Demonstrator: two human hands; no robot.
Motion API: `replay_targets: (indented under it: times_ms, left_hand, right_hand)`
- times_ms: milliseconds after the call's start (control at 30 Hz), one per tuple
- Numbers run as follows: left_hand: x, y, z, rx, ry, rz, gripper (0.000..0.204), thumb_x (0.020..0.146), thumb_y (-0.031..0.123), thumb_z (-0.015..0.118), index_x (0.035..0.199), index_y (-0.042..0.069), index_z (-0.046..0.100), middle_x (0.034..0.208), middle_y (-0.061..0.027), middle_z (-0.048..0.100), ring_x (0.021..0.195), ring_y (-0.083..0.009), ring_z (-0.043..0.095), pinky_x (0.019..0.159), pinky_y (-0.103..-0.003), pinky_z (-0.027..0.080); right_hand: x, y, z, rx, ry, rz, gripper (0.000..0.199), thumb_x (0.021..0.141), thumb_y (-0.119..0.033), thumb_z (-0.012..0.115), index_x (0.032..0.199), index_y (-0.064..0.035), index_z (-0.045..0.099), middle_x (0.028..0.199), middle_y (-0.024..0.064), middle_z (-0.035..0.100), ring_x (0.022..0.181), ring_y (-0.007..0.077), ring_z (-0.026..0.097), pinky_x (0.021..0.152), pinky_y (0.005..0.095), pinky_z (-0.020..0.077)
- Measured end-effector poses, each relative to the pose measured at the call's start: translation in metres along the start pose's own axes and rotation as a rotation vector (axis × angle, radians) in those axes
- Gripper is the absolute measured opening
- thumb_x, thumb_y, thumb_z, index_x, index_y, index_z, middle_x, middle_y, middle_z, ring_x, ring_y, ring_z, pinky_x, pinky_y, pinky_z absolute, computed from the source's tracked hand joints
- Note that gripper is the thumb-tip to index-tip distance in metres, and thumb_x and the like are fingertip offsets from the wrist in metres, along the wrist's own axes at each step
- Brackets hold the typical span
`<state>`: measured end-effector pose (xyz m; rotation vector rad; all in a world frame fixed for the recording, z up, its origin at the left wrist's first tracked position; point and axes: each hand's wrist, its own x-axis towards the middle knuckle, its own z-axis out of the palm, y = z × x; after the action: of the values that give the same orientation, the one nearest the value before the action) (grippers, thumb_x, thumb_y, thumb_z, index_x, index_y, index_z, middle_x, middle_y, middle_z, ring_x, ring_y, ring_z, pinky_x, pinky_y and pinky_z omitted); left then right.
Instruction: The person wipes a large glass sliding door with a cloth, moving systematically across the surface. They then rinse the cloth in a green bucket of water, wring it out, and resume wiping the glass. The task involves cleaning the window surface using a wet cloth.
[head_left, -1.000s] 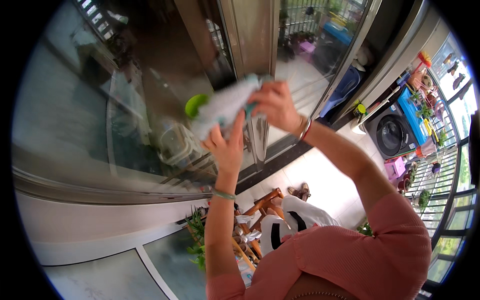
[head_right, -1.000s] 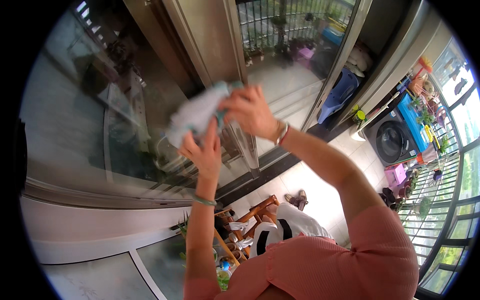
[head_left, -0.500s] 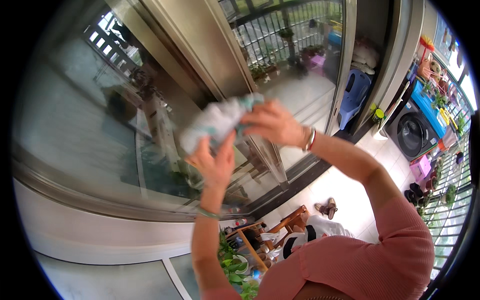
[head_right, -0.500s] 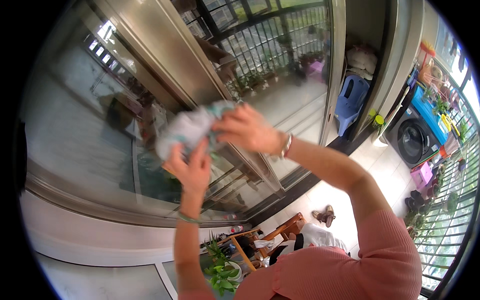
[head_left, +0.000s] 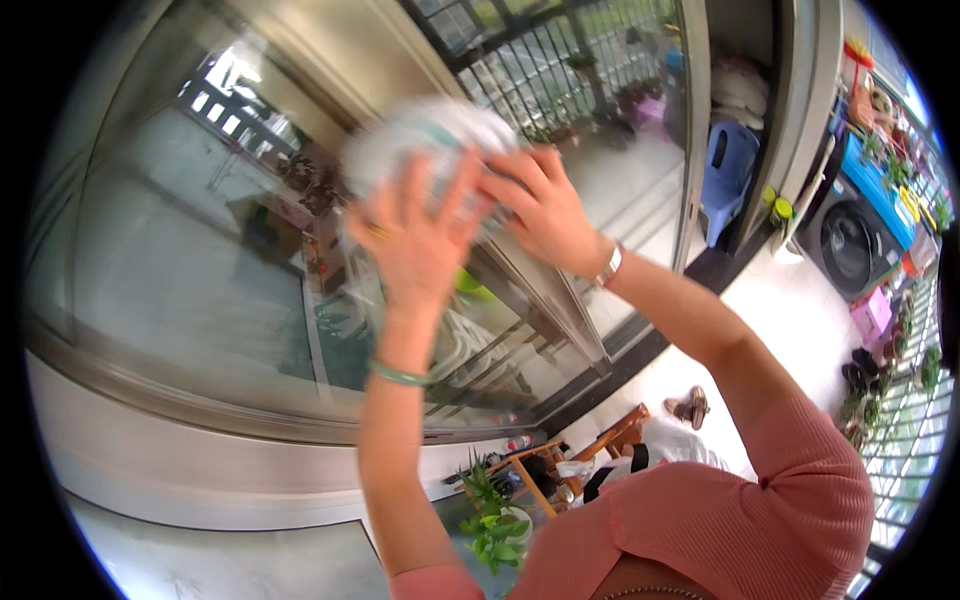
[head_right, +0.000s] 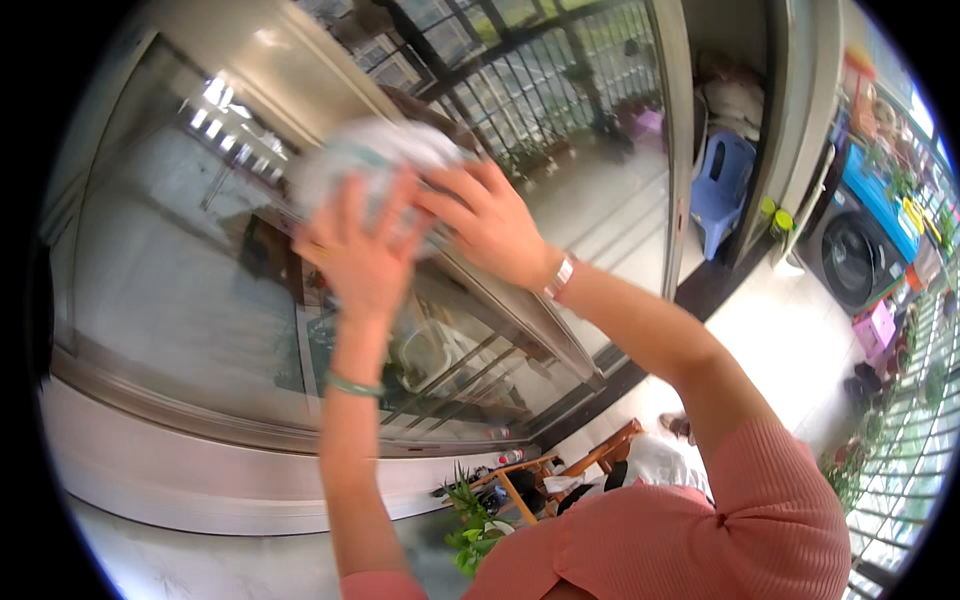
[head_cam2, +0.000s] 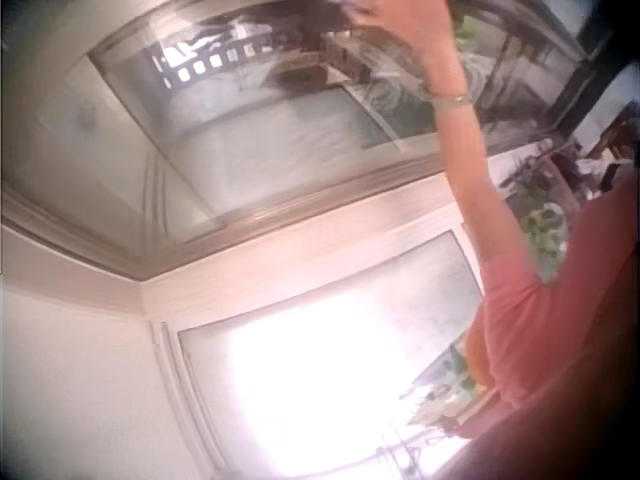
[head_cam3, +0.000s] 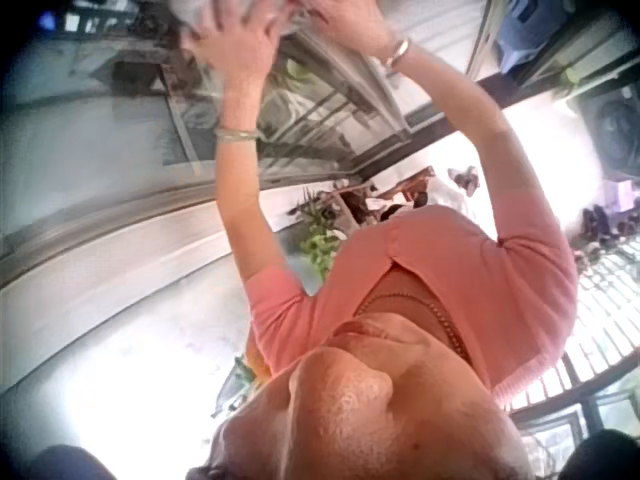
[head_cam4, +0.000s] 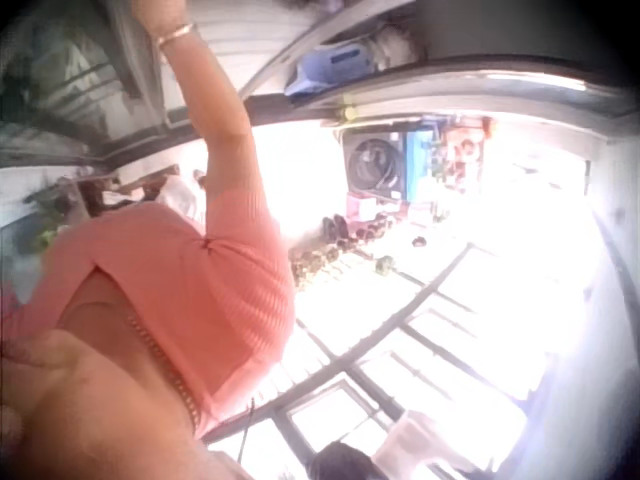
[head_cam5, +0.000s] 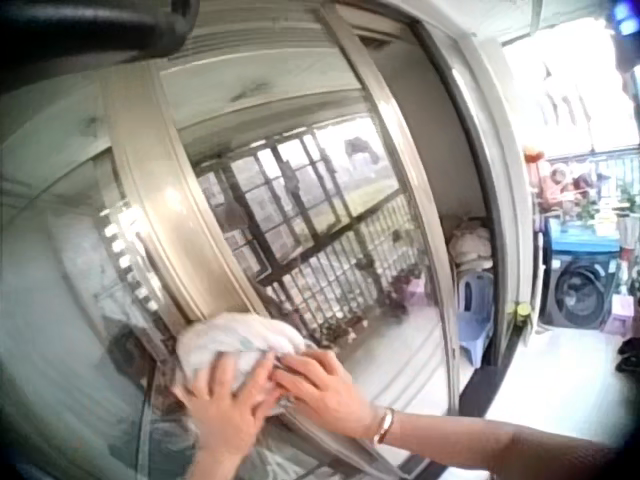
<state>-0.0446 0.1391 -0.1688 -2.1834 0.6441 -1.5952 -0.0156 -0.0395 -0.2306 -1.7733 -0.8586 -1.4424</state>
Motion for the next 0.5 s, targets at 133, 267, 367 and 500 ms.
replay_targets:
  times_ms: [133,267,367,500]
  left_hand:
    - [-0.126,0.081,0.016,-0.276,-0.289,0.047,0.051,0.092,0.033,0.059,0.143,0.034,0.054,0.133,0.0018,0.054,0.118,-0.0155,0.05,0.105,-0.059,0.033]
    - [-0.227,0.143,0.052,-0.378,-0.585,0.304,0.053,0.091,0.027,0.058,0.143,0.016,0.054,0.149,0.0045,0.047,0.128,-0.0143,0.045,0.108,-0.049,0.039]
    - [-0.225,0.151,0.055,-0.438,-0.514,0.302,0.05,0.093,0.025,0.055,0.142,0.014,0.055,0.151,0.002,0.046,0.131,-0.0146,0.043,0.107,-0.043,0.039]
    - [-0.15,0.116,0.015,-0.373,-0.36,0.269,0.05,0.092,0.024,0.056,0.141,0.014,0.056,0.148,0.0007,0.049,0.131,-0.0154,0.043,0.107,-0.041,0.039]
  right_hand:
    - [-0.142,-0.005,0.0,0.019,-0.319,0.166,0.041,0.071,-0.003,0.071,0.112,-0.0084,0.063,0.12,0.0092,0.057,0.107,0.0343,0.055,0.089,0.0424,0.0528]
    - [-0.264,-0.01,-0.007,0.126,-0.679,0.34,0.035,0.073,-0.002,0.066,0.108,-0.0074,0.065,0.112,0.0104,0.057,0.106,0.033,0.056,0.088,0.0402,0.0537]
    - [-0.252,-0.002,-0.018,0.088,-0.706,0.308,0.035,0.072,0.001,0.064,0.106,-0.0072,0.067,0.112,0.0106,0.057,0.105,0.032,0.056,0.087,0.0389,0.0535]
    - [-0.168,-0.014,-0.049,0.058,-0.539,0.202,0.035,0.071,0.004,0.061,0.103,-0.0062,0.068,0.114,0.0102,0.058,0.106,0.0317,0.056,0.089,0.0404,0.0513]
